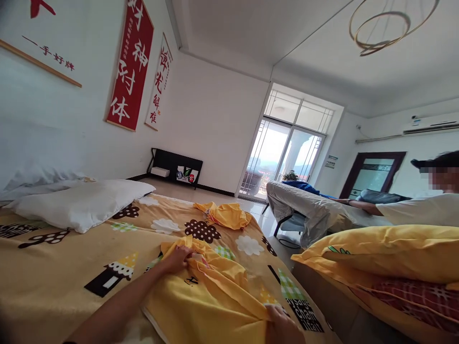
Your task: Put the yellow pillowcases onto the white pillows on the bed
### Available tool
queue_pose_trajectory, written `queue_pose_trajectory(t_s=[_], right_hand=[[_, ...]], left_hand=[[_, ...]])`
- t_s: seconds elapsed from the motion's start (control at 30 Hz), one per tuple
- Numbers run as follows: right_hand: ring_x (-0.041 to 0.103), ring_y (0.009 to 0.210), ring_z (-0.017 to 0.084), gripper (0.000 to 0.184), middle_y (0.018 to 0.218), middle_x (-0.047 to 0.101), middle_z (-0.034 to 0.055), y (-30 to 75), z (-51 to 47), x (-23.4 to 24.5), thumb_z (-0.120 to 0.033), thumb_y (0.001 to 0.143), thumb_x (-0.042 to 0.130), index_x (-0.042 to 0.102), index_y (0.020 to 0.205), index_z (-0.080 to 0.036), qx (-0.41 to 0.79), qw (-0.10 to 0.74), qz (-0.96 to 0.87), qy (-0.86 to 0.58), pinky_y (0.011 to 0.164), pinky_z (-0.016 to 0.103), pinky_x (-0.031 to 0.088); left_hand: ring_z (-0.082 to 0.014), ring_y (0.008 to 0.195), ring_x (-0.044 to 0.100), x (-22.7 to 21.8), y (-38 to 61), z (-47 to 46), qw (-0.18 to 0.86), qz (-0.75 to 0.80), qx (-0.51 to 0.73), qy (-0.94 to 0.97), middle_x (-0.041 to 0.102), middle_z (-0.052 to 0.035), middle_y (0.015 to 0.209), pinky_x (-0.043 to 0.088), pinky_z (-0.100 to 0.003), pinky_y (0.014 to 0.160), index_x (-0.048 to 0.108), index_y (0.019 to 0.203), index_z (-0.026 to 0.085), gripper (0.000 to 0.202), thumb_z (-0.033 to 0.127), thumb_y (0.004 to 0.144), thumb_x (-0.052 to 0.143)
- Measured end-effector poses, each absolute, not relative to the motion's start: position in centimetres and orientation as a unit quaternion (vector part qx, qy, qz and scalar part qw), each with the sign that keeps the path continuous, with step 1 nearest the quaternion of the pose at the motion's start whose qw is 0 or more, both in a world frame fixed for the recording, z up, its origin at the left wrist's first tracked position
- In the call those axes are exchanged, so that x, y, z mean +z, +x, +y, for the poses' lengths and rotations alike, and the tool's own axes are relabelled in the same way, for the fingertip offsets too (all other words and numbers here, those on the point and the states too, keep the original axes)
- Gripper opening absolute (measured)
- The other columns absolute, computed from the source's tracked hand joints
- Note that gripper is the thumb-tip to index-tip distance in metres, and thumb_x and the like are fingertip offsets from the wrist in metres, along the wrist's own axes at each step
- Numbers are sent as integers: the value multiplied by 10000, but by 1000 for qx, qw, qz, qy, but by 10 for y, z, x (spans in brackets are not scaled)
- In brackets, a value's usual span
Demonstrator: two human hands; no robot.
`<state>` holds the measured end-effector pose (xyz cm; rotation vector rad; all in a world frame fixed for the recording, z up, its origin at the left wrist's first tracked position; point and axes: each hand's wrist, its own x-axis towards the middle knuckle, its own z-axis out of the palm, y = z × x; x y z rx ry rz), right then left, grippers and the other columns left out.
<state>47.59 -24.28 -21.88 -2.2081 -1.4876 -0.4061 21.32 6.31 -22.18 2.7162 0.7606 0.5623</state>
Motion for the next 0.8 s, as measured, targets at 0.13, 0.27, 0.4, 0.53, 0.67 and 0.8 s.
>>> queue_pose_trajectory(t_s=[0.13,0.27,0.4,0.53,0.67,0.8], right_hand=[[692,836,297,390,963,718,47,486,-220,-127,-302,760,323,690,867,-378,-269,224,-509,-787,659,430,572],[638,845,266,338,901,668,142,470,-186,11,-110,781,343,625,957,-171,-442,145,-499,-731,673,353,501],[585,734,248,313,852,630,155,447,-174,120,-172,896,299,599,977,-139,-564,193,-406,-693,617,326,397],[519,616,220,311,723,602,110,448,-167,145,-299,937,326,608,1007,-186,-520,287,-379,-710,610,328,328],[525,607,195,193,668,614,60,469,-151,116,-271,875,480,629,778,-197,-344,195,-539,-744,614,305,320],[527,619,172,162,722,655,57,476,-154,113,-243,856,528,663,780,-197,-311,148,-552,-759,602,289,297]], left_hand=[[-199,814,583,-161,186,81,90,288,271,914,651,-57,789,358,-347,849,591,766,148,138,102,665,509],[-250,962,530,-53,157,100,13,354,419,836,618,-92,875,274,-426,922,593,874,151,205,190,815,400],[-281,1115,441,65,116,103,-52,399,601,691,550,-123,1072,257,-439,931,575,832,148,171,194,811,412],[-169,836,487,126,65,95,-15,348,701,622,536,-46,853,328,-295,765,463,695,152,152,199,827,405],[-104,580,335,122,25,101,-23,356,548,757,389,29,602,252,-243,585,366,616,181,303,339,822,522],[-94,542,326,115,4,106,-72,384,403,827,361,44,541,215,-233,561,364,585,180,454,501,829,573]])
